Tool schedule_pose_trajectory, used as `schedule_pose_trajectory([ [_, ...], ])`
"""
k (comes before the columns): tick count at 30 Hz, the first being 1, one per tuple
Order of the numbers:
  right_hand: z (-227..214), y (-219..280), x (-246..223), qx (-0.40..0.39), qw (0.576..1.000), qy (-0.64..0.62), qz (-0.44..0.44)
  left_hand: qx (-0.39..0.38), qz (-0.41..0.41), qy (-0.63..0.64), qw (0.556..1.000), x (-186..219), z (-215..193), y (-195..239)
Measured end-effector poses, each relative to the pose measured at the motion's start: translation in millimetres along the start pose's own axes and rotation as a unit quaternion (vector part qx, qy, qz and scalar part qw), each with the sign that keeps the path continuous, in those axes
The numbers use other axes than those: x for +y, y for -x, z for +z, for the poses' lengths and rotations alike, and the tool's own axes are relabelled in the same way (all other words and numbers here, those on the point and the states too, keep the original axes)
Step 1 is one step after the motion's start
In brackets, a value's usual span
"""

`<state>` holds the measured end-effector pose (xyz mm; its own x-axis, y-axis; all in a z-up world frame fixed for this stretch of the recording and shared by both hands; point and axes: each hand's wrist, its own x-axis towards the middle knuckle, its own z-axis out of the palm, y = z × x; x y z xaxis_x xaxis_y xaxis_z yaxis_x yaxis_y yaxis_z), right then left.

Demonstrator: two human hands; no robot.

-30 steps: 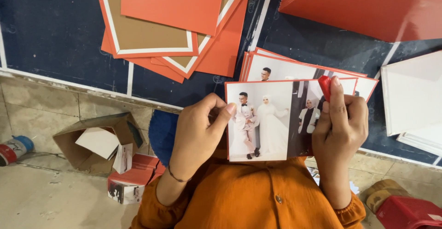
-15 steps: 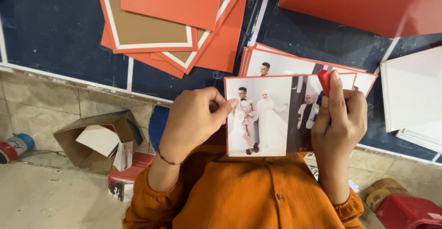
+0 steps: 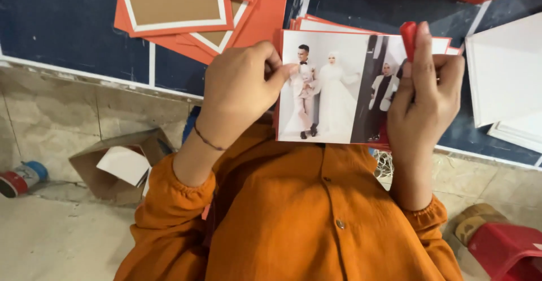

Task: Assembling wedding invitations by applying adhesive to cardstock and attaching printed photo inserts.

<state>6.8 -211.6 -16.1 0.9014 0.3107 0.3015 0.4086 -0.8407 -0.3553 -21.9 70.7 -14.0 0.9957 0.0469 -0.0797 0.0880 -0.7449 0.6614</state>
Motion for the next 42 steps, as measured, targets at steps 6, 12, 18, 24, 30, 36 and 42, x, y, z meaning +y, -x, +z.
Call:
schedule_pose_trajectory([
  [6, 4.3, -2.3, -5.6, 0.033, 0.997, 0.064, -0.037, 0.038, 0.030, -0.048, 0.998, 7.5, -0.5, 11.1],
  [12, 9.8, -0.2, -3.8, 0.041, 0.992, 0.107, -0.047, 0.030, 0.046, -0.091, 0.994, 21.6, -5.9, 24.7],
  [18, 13.0, -0.5, -1.9, 0.048, 0.987, 0.151, -0.035, -0.019, 0.104, 0.011, 0.994, 59.7, -20.3, 23.9],
  [24, 4.4, 3.4, -4.2, 0.011, 0.996, 0.041, 0.084, -0.070, 0.224, 0.325, 0.916, 108.2, 18.7, 6.6],
  [30, 8.1, 32.8, 67.2, 0.023, 0.976, -0.184, 0.111, -0.122, -0.032, 0.892, 0.435, 76.0, 97.0, -0.4],
  [36, -39.3, 26.6, 41.5, 0.070, 0.846, -0.465, 0.249, -0.090, -0.027, 0.883, 0.461, 50.4, 103.7, -7.9],
  [42, -40.4, 64.3, 10.6, -0.040, 0.998, -0.024, 0.037, -0.157, -0.012, 0.920, 0.359, 42.2, 111.3, -0.2],
])
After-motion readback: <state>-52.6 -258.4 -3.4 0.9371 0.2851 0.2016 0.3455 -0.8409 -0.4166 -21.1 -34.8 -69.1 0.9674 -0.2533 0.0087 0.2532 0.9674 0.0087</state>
